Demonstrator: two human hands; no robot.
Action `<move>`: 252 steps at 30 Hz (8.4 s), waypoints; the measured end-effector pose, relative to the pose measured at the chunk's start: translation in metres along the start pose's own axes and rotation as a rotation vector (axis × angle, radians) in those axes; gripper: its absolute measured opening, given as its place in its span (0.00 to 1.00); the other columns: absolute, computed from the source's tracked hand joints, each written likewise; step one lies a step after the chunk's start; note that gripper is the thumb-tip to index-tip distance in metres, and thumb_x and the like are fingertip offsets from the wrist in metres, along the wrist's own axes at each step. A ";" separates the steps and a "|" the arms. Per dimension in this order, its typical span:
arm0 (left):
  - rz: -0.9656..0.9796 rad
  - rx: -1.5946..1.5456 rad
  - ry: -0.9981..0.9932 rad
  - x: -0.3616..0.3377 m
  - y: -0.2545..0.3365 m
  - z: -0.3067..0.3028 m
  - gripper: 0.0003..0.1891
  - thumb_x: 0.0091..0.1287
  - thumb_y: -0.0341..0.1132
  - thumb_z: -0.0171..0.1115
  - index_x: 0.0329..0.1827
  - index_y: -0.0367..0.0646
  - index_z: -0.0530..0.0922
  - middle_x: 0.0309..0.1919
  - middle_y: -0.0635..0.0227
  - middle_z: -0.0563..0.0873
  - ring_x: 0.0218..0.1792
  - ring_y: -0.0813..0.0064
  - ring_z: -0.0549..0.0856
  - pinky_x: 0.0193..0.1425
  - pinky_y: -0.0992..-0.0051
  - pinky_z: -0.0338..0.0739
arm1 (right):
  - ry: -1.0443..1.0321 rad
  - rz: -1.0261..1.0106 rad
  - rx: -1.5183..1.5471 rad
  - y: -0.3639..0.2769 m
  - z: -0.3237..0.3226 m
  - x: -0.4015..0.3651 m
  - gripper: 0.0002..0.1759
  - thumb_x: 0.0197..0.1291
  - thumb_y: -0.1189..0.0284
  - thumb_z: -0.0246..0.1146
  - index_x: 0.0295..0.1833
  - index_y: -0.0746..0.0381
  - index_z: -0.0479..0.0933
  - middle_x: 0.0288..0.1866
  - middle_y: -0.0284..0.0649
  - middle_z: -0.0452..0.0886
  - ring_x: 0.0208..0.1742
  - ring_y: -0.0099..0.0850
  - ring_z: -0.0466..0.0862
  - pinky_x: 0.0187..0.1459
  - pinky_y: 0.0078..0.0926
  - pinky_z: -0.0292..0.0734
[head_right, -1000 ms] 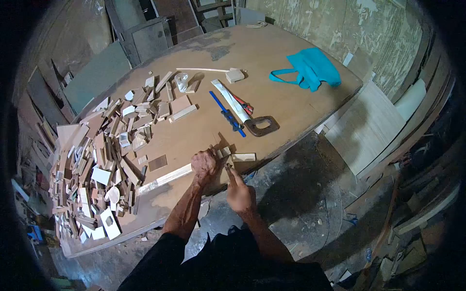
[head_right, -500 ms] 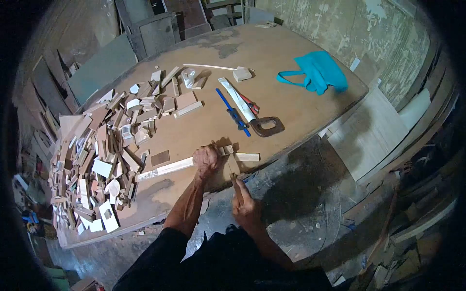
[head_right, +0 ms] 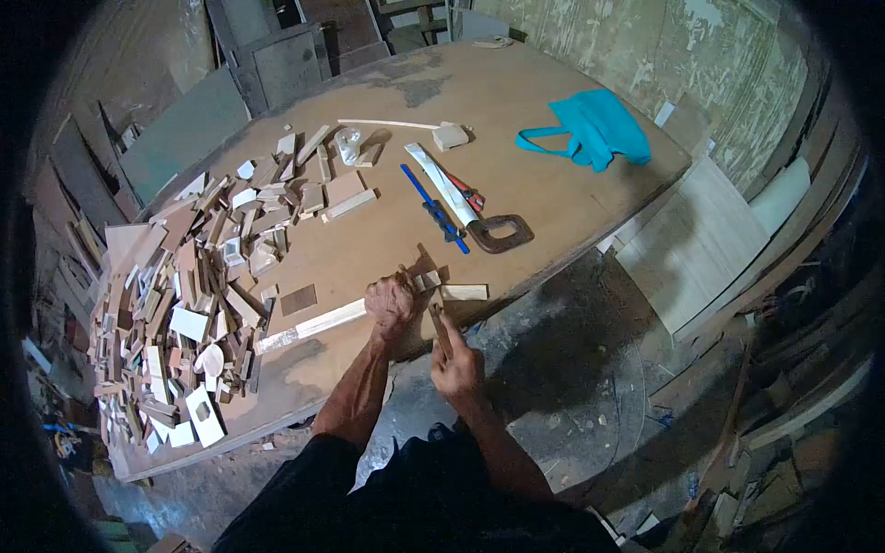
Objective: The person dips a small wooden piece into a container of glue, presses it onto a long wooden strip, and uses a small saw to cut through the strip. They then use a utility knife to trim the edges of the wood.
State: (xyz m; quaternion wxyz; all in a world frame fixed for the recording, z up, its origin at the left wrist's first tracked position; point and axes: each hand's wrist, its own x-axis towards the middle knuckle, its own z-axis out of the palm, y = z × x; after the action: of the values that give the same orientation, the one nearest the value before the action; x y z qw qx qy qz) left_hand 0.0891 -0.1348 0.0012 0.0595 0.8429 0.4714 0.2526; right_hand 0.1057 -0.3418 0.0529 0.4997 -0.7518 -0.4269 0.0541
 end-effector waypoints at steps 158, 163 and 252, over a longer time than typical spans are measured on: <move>-0.106 -1.478 0.555 0.156 -0.153 -0.262 0.12 0.73 0.35 0.59 0.55 0.42 0.72 0.35 0.66 0.80 0.35 0.74 0.81 0.40 0.73 0.79 | -0.531 -0.237 0.105 -0.123 0.088 0.139 0.14 0.71 0.69 0.58 0.58 0.63 0.73 0.46 0.56 0.81 0.47 0.55 0.82 0.45 0.46 0.77; 0.032 -1.446 0.378 0.127 -0.149 -0.257 0.31 0.69 0.27 0.62 0.74 0.47 0.62 0.53 0.55 0.83 0.49 0.70 0.83 0.55 0.66 0.80 | -0.537 -0.184 0.056 -0.105 0.087 0.135 0.17 0.71 0.67 0.58 0.60 0.62 0.73 0.42 0.56 0.83 0.43 0.56 0.84 0.41 0.47 0.78; 0.157 -0.099 0.026 0.053 -0.151 -0.049 0.27 0.54 0.24 0.57 0.61 0.37 0.76 0.65 0.48 0.70 0.67 0.46 0.67 0.73 0.54 0.65 | -0.352 -0.350 -0.284 -0.027 0.128 0.207 0.25 0.55 0.74 0.70 0.60 0.60 0.77 0.58 0.46 0.77 0.60 0.48 0.77 0.60 0.42 0.73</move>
State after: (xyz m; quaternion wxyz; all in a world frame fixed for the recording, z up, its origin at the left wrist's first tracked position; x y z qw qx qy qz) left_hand -0.0273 -0.0150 0.0117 0.0751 0.8699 0.3914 0.2907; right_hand 0.1557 -0.1039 0.0823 0.3090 -0.7082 -0.6338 0.0364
